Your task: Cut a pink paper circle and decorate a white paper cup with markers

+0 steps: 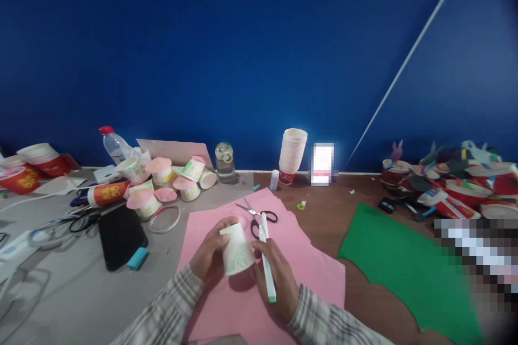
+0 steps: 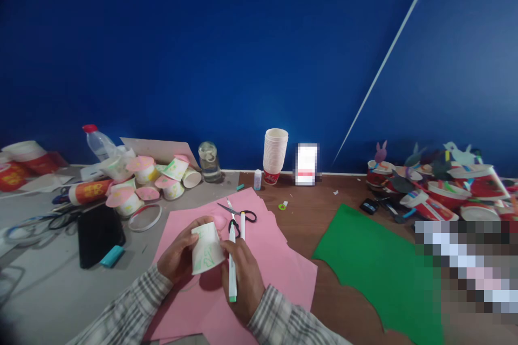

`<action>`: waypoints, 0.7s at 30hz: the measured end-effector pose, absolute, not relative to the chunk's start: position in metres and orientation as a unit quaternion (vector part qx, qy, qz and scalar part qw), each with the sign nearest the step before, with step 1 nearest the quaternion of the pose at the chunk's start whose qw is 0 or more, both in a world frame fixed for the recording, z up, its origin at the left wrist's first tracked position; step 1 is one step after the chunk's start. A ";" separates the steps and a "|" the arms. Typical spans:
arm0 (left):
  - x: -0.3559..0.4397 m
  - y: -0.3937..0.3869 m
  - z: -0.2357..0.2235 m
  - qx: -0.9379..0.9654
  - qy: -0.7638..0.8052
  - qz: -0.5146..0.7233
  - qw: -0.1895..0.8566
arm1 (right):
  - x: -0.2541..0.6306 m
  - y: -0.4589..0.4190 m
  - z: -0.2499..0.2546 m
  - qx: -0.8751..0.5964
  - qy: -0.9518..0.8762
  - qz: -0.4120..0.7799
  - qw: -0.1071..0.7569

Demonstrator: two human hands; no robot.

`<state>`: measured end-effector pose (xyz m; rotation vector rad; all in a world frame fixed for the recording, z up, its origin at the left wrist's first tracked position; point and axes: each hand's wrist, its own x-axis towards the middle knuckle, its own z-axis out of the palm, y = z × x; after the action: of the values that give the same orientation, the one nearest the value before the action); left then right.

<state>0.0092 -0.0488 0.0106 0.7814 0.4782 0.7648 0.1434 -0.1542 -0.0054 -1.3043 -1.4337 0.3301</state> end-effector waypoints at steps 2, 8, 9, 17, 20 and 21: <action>0.009 -0.050 0.010 0.376 0.214 0.354 0.829 | 0.144 -0.153 -0.010 -0.556 -0.612 0.124 0.548; 0.012 -0.053 0.008 0.386 0.223 0.360 0.820 | 0.151 -0.150 -0.016 -0.541 -0.655 -0.014 0.528; 0.012 -0.053 0.008 0.385 0.224 0.356 0.821 | 0.153 -0.150 -0.015 -0.536 -0.668 -0.035 0.514; 0.014 -0.054 0.004 0.398 0.244 0.320 0.824 | 0.160 -0.149 -0.001 -0.510 -0.718 -0.006 0.473; 0.014 -0.051 0.006 0.403 0.263 0.339 0.808 | 0.160 -0.152 -0.001 -0.494 -0.662 0.093 0.555; 0.014 -0.051 0.007 0.404 0.270 0.343 0.804 | 0.161 -0.154 0.000 -0.486 -0.642 0.129 0.579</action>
<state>0.0137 -0.0510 0.0070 0.8642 0.5788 0.7336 0.1606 -0.1539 0.0001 -1.1359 -1.5026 0.3014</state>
